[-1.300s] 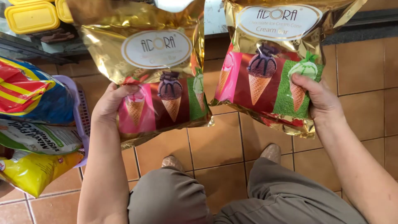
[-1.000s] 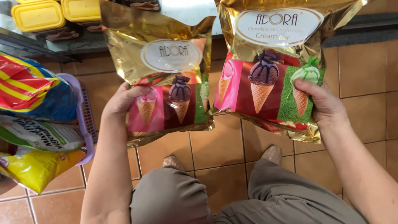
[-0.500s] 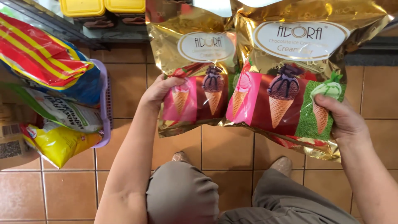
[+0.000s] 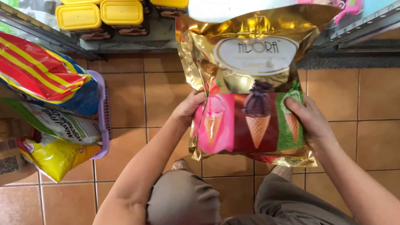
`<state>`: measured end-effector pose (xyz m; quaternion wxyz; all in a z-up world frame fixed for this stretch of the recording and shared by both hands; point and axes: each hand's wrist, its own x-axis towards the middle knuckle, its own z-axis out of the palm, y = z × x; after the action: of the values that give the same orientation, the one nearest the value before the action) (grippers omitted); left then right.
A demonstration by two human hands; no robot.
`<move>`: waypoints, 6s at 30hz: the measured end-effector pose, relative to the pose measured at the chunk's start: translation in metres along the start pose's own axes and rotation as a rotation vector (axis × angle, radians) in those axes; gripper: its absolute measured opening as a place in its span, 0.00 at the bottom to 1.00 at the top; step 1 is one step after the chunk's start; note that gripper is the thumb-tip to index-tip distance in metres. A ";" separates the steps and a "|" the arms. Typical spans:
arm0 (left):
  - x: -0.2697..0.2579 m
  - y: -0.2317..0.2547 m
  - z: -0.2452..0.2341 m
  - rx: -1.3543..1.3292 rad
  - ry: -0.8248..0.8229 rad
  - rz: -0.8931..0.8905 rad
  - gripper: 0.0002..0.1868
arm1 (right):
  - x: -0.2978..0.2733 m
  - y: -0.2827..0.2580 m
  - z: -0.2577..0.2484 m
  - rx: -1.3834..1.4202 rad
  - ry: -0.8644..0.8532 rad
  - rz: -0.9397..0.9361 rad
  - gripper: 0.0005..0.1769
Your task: Selecting various snack items from store shelves and placing them into baskets on the floor.
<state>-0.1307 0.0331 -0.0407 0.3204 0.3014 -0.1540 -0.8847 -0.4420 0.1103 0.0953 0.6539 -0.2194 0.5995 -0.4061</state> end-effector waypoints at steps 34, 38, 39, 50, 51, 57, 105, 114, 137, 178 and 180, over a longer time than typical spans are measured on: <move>-0.002 0.025 0.047 0.163 -0.101 -0.082 0.28 | 0.019 0.025 -0.032 0.008 -0.015 0.010 0.45; -0.002 0.020 0.035 0.116 -0.083 -0.070 0.25 | 0.017 0.022 -0.029 0.048 -0.068 0.017 0.48; -0.002 0.019 0.030 0.113 -0.091 -0.062 0.25 | 0.015 0.018 -0.024 0.052 -0.084 0.023 0.48; -0.006 0.023 0.044 0.265 -0.133 -0.124 0.33 | 0.019 0.028 -0.035 0.049 -0.045 0.100 0.47; -0.006 0.021 0.042 0.245 -0.133 -0.125 0.31 | 0.018 0.028 -0.034 0.044 -0.060 0.105 0.49; -0.002 0.014 0.014 0.120 -0.104 -0.062 0.24 | 0.019 0.025 -0.038 0.023 -0.111 0.059 0.52; 0.221 0.112 -0.018 0.279 -0.056 0.400 0.25 | 0.094 -0.071 -0.041 0.068 -0.038 -0.377 0.27; 0.251 0.149 0.026 0.568 0.135 0.500 0.28 | 0.250 -0.032 -0.097 -0.185 0.122 -0.460 0.33; 0.219 0.062 0.143 1.985 0.684 0.769 0.41 | 0.363 -0.001 -0.130 -0.304 1.177 -0.614 0.53; 0.010 0.089 0.043 0.015 0.034 0.132 0.30 | 0.112 0.015 -0.034 0.269 -0.026 -0.109 0.32; -0.003 0.088 0.053 -0.012 0.125 0.162 0.24 | 0.095 0.004 -0.032 -0.090 -0.146 0.052 0.26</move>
<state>-0.1204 -0.0262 0.0424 0.4015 0.3406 -0.1524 -0.8364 -0.4764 0.0439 0.0288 0.6958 -0.2619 0.5733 -0.3444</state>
